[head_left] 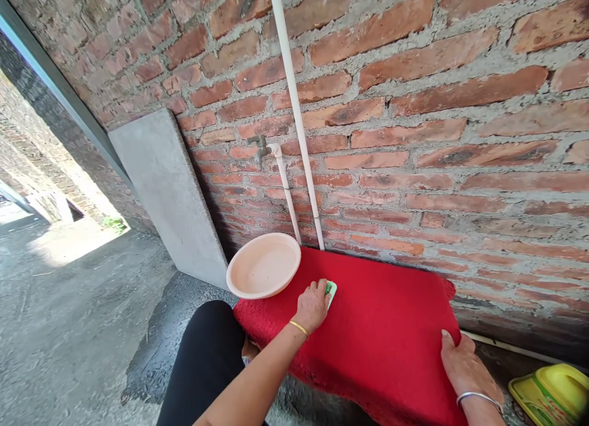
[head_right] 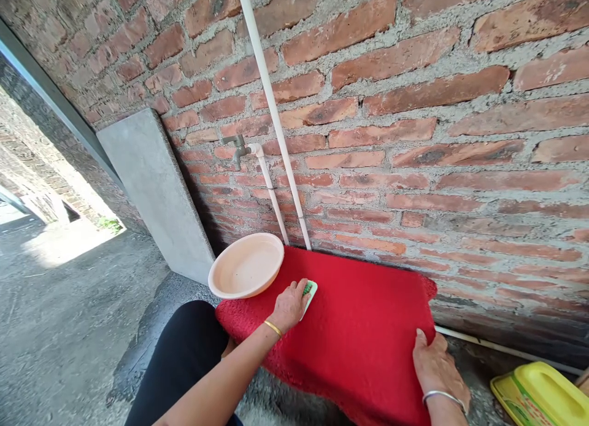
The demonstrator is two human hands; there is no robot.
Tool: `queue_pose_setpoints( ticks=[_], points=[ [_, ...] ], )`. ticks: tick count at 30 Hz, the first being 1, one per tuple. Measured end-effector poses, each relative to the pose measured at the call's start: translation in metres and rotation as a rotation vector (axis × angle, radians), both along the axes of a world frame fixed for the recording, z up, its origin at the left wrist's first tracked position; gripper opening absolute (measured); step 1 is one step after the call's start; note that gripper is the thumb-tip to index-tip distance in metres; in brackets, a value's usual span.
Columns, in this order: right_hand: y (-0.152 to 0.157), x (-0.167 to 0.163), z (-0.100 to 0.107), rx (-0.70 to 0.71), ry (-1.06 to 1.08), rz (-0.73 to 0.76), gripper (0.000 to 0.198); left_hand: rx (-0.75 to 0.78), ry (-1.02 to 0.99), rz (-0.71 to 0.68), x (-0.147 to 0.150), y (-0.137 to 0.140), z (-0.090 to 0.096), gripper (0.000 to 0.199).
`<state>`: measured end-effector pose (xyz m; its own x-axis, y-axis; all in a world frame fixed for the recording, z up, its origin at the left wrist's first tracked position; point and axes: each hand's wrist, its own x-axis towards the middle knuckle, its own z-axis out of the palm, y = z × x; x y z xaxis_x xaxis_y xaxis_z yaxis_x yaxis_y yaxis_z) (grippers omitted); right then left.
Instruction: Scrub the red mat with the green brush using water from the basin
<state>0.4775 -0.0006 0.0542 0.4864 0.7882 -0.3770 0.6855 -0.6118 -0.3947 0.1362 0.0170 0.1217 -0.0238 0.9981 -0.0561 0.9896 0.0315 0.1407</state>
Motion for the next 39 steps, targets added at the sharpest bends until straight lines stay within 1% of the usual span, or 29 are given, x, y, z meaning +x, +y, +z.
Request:
queue_pose_setpoints(
  ticks=[2,4,7,9,10,12,15,17,20,22,24,26,28,30,32,33,36,39],
  points=[
    [0.0,0.0,0.001,-0.007,0.005,0.006,0.084,-0.008,0.0,-0.059,0.013,-0.007,-0.003,0.043],
    [0.0,0.001,-0.001,-0.005,0.008,0.008,0.084,-0.028,-0.047,-0.145,0.026,-0.015,-0.006,0.044],
    [0.001,0.002,-0.004,0.005,0.01,0.011,0.085,-0.085,-0.24,-0.265,0.037,-0.022,-0.01,0.045],
    [0.0,0.002,-0.005,0.007,0.004,0.006,0.084,-0.107,-0.381,-0.284,0.037,-0.021,-0.009,0.043],
    [0.0,0.001,-0.005,0.007,-0.002,0.001,0.084,-0.106,-0.422,-0.268,0.034,-0.019,-0.008,0.043],
    [-0.001,0.0,-0.003,0.007,-0.009,-0.007,0.084,-0.084,-0.413,-0.198,0.024,-0.013,-0.003,0.043],
    [-0.001,-0.002,0.001,0.006,0.003,-0.007,0.084,-0.05,-0.259,-0.084,0.009,-0.004,0.003,0.044],
    [-0.001,-0.002,0.004,0.003,0.013,-0.008,0.084,-0.048,-0.157,-0.038,0.004,-0.001,0.006,0.043],
    [-0.001,-0.003,0.004,0.0,0.019,-0.008,0.083,-0.057,-0.06,-0.016,0.009,-0.003,0.004,0.041],
    [-0.001,-0.002,0.003,0.002,0.021,-0.005,0.084,-0.058,-0.033,-0.047,0.021,-0.009,0.002,0.042],
    [-0.001,-0.002,0.002,0.006,0.011,-0.008,0.086,-0.056,-0.04,-0.111,0.035,-0.017,-0.001,0.043],
    [-0.001,-0.001,0.001,0.009,-0.001,-0.011,0.087,-0.06,-0.091,-0.199,0.048,-0.026,-0.003,0.044],
    [-0.001,-0.001,0.001,0.006,-0.004,-0.007,0.087,-0.083,-0.195,-0.276,0.055,-0.031,-0.005,0.045],
    [-0.001,-0.001,0.002,-0.001,0.004,0.002,0.085,-0.118,-0.322,-0.302,0.055,-0.032,-0.006,0.046],
    [-0.002,-0.001,0.002,0.004,0.002,0.004,0.083,-0.131,-0.397,-0.259,0.048,-0.027,-0.005,0.045],
    [-0.002,-0.001,0.002,0.009,-0.001,0.004,0.083,-0.119,-0.398,-0.221,0.042,-0.023,-0.004,0.044],
    [-0.001,-0.002,0.001,0.014,-0.011,-0.003,0.083,-0.066,-0.311,-0.107,0.026,-0.011,-0.001,0.043],
    [-0.001,-0.002,0.002,0.003,-0.003,-0.008,0.083,-0.054,-0.21,-0.046,0.017,-0.004,0.001,0.042]
  ],
)
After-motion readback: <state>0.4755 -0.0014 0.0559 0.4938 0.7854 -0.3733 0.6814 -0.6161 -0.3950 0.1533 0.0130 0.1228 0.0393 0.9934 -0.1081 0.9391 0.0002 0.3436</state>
